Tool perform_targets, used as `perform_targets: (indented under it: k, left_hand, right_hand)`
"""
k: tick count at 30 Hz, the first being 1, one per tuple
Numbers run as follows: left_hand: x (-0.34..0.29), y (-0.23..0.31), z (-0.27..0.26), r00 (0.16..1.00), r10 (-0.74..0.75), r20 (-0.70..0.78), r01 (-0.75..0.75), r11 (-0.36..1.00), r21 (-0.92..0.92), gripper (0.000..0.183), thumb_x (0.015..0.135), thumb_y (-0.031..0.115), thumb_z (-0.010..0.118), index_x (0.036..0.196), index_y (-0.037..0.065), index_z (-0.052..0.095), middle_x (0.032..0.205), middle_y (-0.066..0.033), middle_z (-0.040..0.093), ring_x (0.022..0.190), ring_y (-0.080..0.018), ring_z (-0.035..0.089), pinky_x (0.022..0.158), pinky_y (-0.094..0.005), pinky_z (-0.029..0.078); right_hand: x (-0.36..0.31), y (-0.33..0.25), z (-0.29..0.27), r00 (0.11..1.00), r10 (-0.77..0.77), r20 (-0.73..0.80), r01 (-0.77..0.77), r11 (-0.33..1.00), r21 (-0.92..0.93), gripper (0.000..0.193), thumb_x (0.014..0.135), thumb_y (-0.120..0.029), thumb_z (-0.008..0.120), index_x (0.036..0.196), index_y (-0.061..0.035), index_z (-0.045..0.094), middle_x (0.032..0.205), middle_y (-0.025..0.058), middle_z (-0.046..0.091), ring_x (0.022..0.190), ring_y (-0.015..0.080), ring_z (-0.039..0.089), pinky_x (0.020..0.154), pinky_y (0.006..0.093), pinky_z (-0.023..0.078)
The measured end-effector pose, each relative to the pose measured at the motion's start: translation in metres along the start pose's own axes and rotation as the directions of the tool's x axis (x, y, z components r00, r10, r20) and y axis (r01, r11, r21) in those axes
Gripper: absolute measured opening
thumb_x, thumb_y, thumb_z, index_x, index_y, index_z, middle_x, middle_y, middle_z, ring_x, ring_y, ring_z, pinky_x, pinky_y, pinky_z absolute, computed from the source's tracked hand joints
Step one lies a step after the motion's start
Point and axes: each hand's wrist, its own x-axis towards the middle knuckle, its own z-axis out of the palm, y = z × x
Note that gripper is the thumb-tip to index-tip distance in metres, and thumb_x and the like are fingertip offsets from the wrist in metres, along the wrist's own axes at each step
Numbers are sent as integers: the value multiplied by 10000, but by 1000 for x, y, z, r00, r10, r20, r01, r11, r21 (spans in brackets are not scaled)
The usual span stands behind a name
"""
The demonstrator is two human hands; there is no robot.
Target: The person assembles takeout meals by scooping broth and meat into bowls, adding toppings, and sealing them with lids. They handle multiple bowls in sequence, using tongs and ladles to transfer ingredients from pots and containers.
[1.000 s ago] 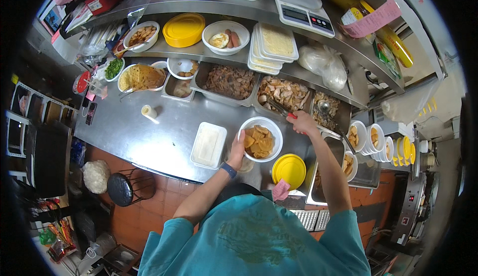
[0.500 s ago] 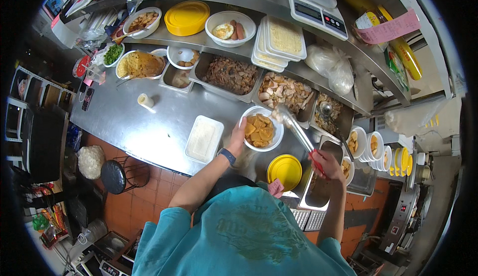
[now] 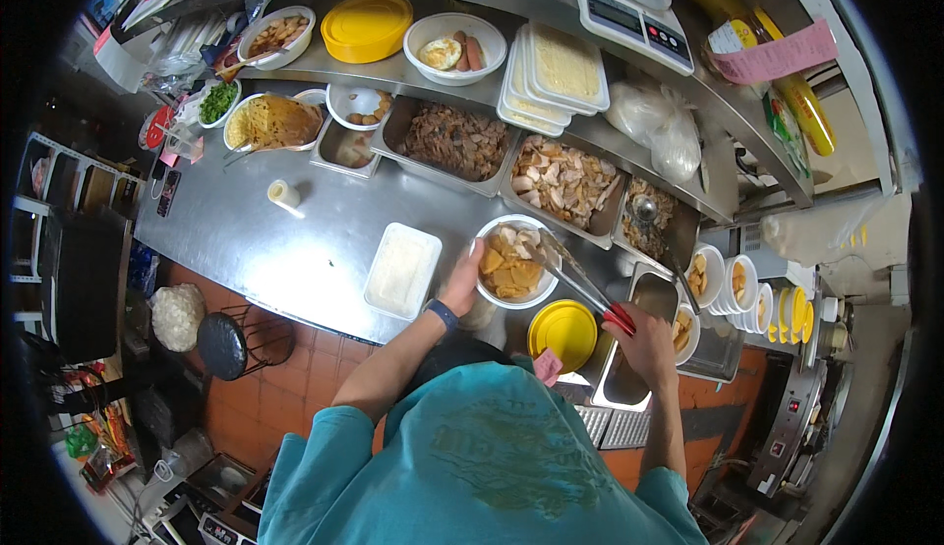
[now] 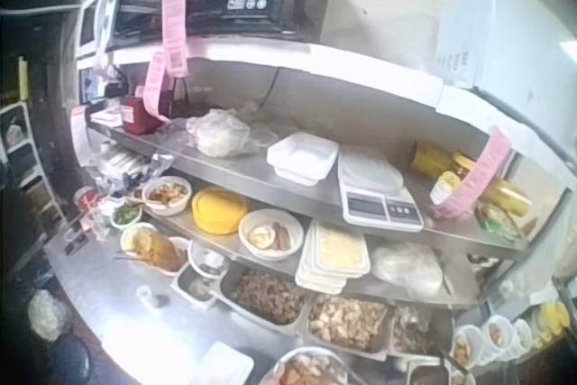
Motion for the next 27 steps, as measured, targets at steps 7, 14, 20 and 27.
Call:
perform_targets:
  k: [7, 14, 20, 27]
  left_hand:
    - [-6, 9, 0, 999, 35, -29, -36, 999, -39, 575, 1037, 454, 473, 1433, 37, 455, 1401, -67, 527, 1280, -164, 477, 1095, -320, 354]
    - [-61, 38, -3, 982, 148, -120, -130, 980, 148, 622, 1035, 470, 471, 1445, 4, 440, 1386, -96, 530, 1288, -170, 459, 1098, -309, 335]
    - [-101, 89, -20, 947, 204, -247, -184, 978, 100, 629, 1028, 498, 468, 1424, 9, 459, 1371, -93, 536, 1269, -186, 472, 1095, -321, 337]
    - [-119, 131, -38, 927, 258, -273, -256, 966, 40, 702, 1020, 552, 440, 1458, 7, 389, 1451, -131, 446, 1348, -223, 396, 1140, -362, 292]
  right_hand:
    - [16, -17, -13, 966, 208, 156, -242, 939, 243, 205, 910, -221, 667, 1030, -57, 692, 834, 180, 697, 735, 354, 682, 648, 410, 514]
    - [134, -72, 19, 989, -143, -45, 145, 989, 41, 334, 922, -350, 647, 1022, -34, 680, 778, 190, 687, 753, 363, 689, 673, 443, 530]
    - [265, -129, 47, 937, -170, 305, 305, 823, -479, 377, 790, -373, 774, 984, -53, 730, 962, 157, 729, 888, 308, 711, 744, 436, 562]
    - [314, -132, 115, 922, -172, 347, 330, 819, -470, 446, 820, -473, 731, 942, -43, 732, 954, 152, 731, 917, 325, 709, 804, 419, 562]
